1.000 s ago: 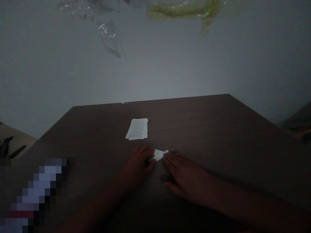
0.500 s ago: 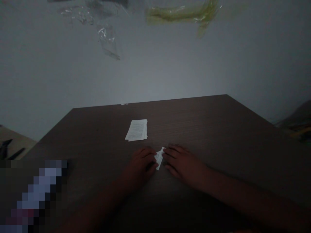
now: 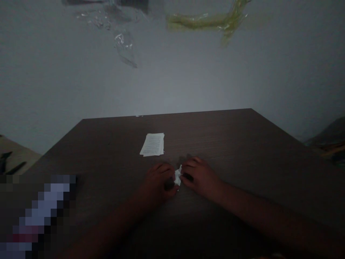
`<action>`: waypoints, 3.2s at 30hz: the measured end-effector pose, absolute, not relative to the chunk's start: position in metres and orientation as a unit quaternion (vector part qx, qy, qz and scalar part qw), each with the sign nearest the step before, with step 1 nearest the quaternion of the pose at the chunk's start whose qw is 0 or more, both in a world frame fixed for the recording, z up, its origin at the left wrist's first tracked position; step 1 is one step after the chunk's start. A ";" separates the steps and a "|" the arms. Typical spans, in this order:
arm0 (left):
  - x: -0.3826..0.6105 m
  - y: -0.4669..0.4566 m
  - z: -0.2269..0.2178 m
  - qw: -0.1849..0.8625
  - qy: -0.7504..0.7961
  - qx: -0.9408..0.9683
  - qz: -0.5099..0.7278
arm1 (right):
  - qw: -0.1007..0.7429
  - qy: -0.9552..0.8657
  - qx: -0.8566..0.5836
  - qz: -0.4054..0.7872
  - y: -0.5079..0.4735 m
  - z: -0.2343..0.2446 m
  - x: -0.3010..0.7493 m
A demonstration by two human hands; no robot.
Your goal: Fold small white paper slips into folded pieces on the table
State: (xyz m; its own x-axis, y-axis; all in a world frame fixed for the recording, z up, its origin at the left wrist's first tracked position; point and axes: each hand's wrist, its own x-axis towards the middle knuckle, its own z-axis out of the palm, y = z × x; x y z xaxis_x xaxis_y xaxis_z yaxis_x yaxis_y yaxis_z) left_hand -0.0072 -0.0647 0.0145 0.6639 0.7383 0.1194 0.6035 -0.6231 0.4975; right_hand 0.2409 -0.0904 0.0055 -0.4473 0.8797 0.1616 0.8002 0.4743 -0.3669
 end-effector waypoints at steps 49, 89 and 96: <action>-0.013 -0.061 0.001 0.184 0.393 0.887 0.157 | 0.237 -0.856 -0.447 0.103 -0.086 -0.001 0.270; -0.022 -0.063 0.016 0.218 0.345 0.901 0.147 | 0.220 -0.889 -0.383 0.121 -0.086 -0.007 0.272; -0.023 -0.063 0.011 0.217 0.361 0.894 0.154 | 0.243 -0.880 -0.387 0.133 -0.086 -0.008 0.270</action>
State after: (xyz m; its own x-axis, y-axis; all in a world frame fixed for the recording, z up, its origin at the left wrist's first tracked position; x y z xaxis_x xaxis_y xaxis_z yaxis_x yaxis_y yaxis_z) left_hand -0.0229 -0.0630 0.0113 0.6920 0.7120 0.1191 0.5784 -0.6455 0.4988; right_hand 0.2697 -0.0859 -0.0075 -0.5827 0.7451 0.3245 0.6153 0.6653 -0.4228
